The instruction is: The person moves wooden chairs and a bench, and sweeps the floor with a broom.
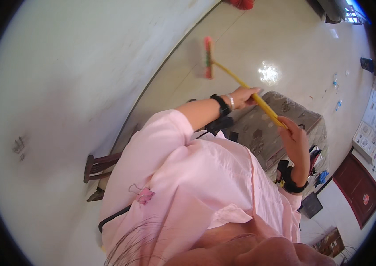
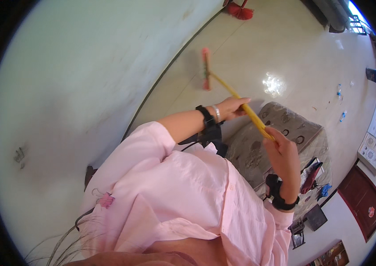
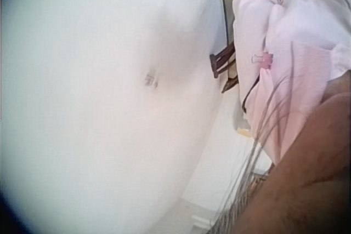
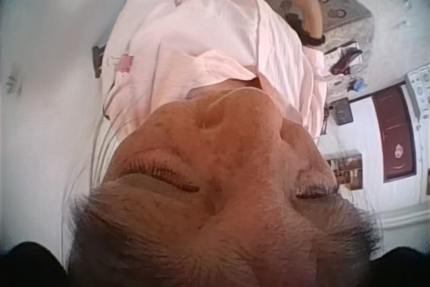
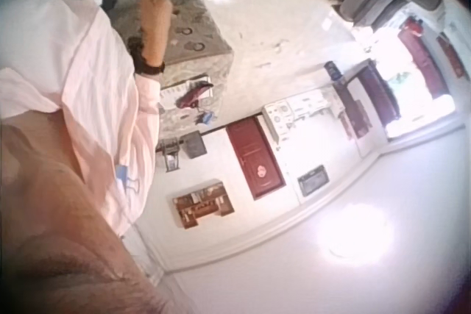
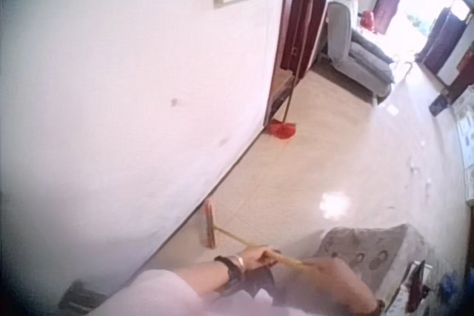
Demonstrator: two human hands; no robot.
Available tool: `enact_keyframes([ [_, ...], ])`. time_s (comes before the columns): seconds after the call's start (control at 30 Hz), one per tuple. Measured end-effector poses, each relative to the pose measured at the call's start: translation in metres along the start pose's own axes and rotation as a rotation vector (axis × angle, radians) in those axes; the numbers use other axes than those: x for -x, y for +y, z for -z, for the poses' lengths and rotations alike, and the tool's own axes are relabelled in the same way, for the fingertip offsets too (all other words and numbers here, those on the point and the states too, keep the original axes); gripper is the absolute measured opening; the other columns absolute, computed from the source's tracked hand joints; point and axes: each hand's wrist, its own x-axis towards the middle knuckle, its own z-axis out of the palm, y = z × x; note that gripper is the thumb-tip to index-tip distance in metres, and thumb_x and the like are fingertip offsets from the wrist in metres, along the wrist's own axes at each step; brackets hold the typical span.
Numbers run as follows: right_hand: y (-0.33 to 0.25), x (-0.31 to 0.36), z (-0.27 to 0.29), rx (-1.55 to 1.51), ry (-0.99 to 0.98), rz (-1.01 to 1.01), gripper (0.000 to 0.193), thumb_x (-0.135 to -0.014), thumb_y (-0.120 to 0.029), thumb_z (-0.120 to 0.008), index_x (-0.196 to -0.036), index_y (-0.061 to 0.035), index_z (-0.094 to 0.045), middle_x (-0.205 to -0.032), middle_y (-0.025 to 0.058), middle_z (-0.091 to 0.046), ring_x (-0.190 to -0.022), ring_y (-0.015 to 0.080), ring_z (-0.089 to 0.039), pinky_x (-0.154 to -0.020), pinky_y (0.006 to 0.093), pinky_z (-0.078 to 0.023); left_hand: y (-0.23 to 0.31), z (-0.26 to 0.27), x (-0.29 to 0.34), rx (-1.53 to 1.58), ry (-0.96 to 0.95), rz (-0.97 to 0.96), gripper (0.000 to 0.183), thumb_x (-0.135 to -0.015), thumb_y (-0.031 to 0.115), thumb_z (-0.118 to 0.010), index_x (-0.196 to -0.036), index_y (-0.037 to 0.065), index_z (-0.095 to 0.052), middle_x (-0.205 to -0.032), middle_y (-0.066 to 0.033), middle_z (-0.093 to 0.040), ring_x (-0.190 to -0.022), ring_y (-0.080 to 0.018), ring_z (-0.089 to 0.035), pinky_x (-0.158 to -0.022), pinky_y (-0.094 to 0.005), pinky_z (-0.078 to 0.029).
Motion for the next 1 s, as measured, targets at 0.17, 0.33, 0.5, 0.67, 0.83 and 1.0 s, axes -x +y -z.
enact_keyframes([
  [0.17, 0.057, -0.041, -0.035, -0.269, -0.164, -0.065, 0.027, -0.072, -0.014, -0.052, -0.097, -0.0045, -0.053, -0.068, 0.0145, -0.054, -0.054, 0.0167, -0.05, -0.052, 0.0263, -0.04, -0.011, 0.076, -0.02, -0.039, 0.048, 0.131, 0.024, -0.077, 0.025, -0.051, -0.075, 0.0, -0.049, -0.069, -0.0101, -0.053, -0.058, -0.0183, -0.054, -0.05, -0.0243, -0.049],
  [0.33, 0.092, -0.06, -0.041, -0.152, -0.124, 0.069, 0.024, -0.073, -0.013, -0.047, -0.093, -0.0028, -0.056, -0.061, 0.0125, -0.052, -0.053, 0.0201, -0.05, -0.051, 0.0279, -0.04, -0.032, 0.089, -0.067, -0.074, 0.128, 0.308, 0.021, -0.078, 0.022, -0.051, -0.073, 0.001, -0.048, -0.066, -0.0085, -0.05, -0.055, -0.0157, -0.051, -0.049, -0.0203, -0.046],
  [0.5, 0.106, -0.05, 0.018, 0.097, 0.055, 0.05, 0.021, -0.072, -0.014, -0.047, -0.087, -0.0041, -0.057, -0.065, 0.0184, -0.054, -0.058, 0.0313, -0.054, -0.053, 0.0352, -0.042, -0.056, -0.012, -0.127, -0.011, -0.006, 0.268, 0.017, -0.076, 0.016, -0.053, -0.073, 0.001, -0.047, -0.064, -0.0091, -0.051, -0.054, -0.0172, -0.051, -0.048, -0.022, -0.046],
  [0.67, 0.114, -0.033, 0.034, 0.464, 0.11, 0.125, 0.021, -0.072, -0.019, -0.05, -0.09, -0.0074, -0.053, -0.061, 0.0144, -0.054, -0.055, 0.029, -0.054, -0.051, 0.0384, -0.042, -0.048, -0.085, -0.146, -0.071, -0.126, 0.223, 0.015, -0.075, 0.015, -0.054, -0.076, 0.001, -0.048, -0.067, -0.0087, -0.052, -0.058, -0.0175, -0.053, -0.052, -0.024, -0.047],
  [0.83, 0.105, -0.03, 0.079, 0.252, 0.102, 0.083, 0.023, -0.073, -0.015, -0.05, -0.094, -0.0065, -0.054, -0.06, 0.0152, -0.053, -0.052, 0.0273, -0.053, -0.048, 0.0349, -0.041, -0.014, -0.12, -0.127, -0.016, -0.188, 0.135, 0.015, -0.076, 0.018, -0.056, -0.075, 0.004, -0.049, -0.066, -0.0048, -0.052, -0.061, -0.0144, -0.053, -0.056, -0.0242, -0.047],
  [1.0, 0.101, -0.055, 0.11, -0.298, -0.073, -0.097, 0.028, -0.075, -0.01, -0.048, -0.102, -0.0026, -0.052, -0.057, 0.0013, -0.046, -0.047, 0.0069, -0.038, -0.044, 0.0214, -0.032, 0.019, -0.075, -0.099, 0.08, -0.11, 0.149, 0.022, -0.075, 0.027, -0.057, -0.071, 0.006, -0.05, -0.065, -0.0045, -0.052, -0.06, -0.0148, -0.052, -0.052, -0.0229, -0.044],
])
